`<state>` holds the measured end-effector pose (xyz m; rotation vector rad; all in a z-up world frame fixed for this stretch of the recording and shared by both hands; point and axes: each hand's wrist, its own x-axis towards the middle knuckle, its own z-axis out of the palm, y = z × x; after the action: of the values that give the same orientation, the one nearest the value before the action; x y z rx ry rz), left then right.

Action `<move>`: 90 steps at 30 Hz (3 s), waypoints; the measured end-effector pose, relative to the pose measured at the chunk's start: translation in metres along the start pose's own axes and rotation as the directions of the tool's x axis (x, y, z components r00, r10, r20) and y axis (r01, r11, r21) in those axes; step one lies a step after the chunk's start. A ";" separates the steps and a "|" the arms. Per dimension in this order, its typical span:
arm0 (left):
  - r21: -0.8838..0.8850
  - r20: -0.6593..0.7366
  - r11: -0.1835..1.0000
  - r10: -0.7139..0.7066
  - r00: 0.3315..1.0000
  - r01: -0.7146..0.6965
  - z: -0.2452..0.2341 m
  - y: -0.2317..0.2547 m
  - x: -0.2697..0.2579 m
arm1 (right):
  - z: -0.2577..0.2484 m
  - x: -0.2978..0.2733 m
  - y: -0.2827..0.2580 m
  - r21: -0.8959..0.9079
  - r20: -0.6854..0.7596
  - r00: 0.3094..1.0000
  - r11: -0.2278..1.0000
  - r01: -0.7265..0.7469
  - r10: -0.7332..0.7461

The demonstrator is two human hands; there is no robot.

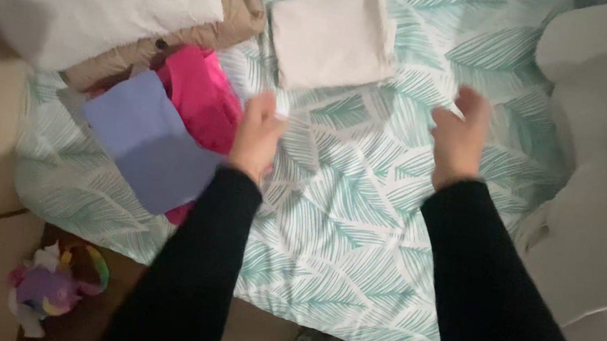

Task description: The person folds a beige quilted jacket, a light green shirt, a pink shirt, a white shirt, a white towel, and a white bathrobe on a bed with a leaf-patterned sheet. The folded items are stacked on the bed.

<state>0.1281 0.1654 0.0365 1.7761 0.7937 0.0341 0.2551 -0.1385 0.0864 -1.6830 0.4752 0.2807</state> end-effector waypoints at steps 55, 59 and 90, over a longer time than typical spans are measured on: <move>0.331 0.665 0.740 0.257 0.702 -0.585 -0.040 0.413 -0.405 | -0.302 -0.334 -0.359 0.205 0.309 0.851 0.904 0.376 -0.424; 0.376 0.601 0.808 0.160 0.783 -0.453 -0.074 0.335 -0.379 | -0.337 -0.311 -0.380 0.270 0.160 0.876 0.874 0.404 -0.455; -0.831 0.387 0.515 0.267 0.883 0.208 -0.176 0.588 -0.373 | -0.212 -0.364 -0.285 0.163 0.813 0.582 0.956 -0.245 0.011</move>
<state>0.0589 0.0358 0.7393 0.7460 0.2584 0.0116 0.0473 -0.2593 0.5345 -1.0860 -0.0735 1.0086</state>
